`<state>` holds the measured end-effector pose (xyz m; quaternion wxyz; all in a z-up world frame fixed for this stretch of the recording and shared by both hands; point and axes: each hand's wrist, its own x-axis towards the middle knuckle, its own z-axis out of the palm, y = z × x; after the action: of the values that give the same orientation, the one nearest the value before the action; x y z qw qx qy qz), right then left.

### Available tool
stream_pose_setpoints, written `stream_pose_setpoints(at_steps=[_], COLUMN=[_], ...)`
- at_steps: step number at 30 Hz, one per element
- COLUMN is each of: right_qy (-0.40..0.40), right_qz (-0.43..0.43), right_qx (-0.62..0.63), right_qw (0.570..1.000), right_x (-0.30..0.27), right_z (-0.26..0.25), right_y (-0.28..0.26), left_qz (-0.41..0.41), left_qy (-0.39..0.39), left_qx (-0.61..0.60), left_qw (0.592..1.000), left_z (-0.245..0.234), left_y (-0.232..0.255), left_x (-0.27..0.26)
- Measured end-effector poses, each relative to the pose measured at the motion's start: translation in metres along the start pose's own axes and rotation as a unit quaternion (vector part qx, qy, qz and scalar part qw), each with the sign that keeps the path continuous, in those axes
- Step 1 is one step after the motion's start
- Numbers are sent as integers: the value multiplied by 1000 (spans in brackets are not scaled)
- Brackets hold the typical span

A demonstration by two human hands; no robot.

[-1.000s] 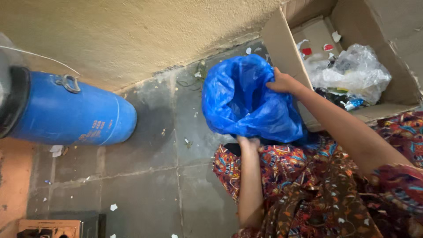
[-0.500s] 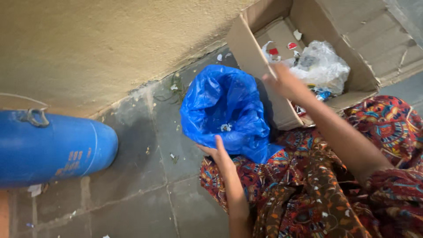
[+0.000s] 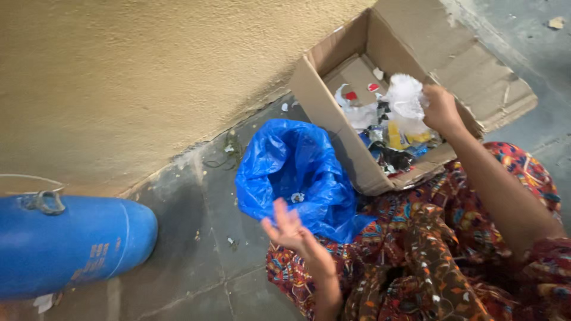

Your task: The person sits on the floor and transfers small pieces of waste from a blue plastic bag into a cardboard box. They handle items one at a time, including paper, plastic wrappers, and other debris, placing them into the box.

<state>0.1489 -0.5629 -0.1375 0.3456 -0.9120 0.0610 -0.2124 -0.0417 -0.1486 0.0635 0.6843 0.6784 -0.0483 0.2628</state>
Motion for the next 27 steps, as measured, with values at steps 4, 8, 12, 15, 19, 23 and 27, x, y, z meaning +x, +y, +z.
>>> stream_pose_setpoints(at_steps=[4,8,12,15,19,23,27], right_qy=[61,17,-51,-50,-23,6,30], right_qz=[79,-91,164,113,-17,-170,-27], right_qx=[95,298,471,517,521,387,320], right_qw=[990,950,865,847,853,906,947], right_x=[-42,-129,-157,-155,-148,-149,-142], right_z=[-45,-65,-62,-58,-67,-84,-68], right_y=[-87,-177,-178,-169,-210,-260,-237], left_qz=[-108,-210,-177,-77,-7,-45,-16], left_qy=[-211,-195,-137,-128,-77,-22,-86], left_qx=[-186,-264,-215,-96,-49,-150,-69], left_qw=[954,921,951,984,996,987,994], left_z=[85,155,166,164,157,153,141], left_y=[-8,-25,-43,-53,-46,-43,-41], left_x=[-7,-5,-15,-28,-23,-17,-22])
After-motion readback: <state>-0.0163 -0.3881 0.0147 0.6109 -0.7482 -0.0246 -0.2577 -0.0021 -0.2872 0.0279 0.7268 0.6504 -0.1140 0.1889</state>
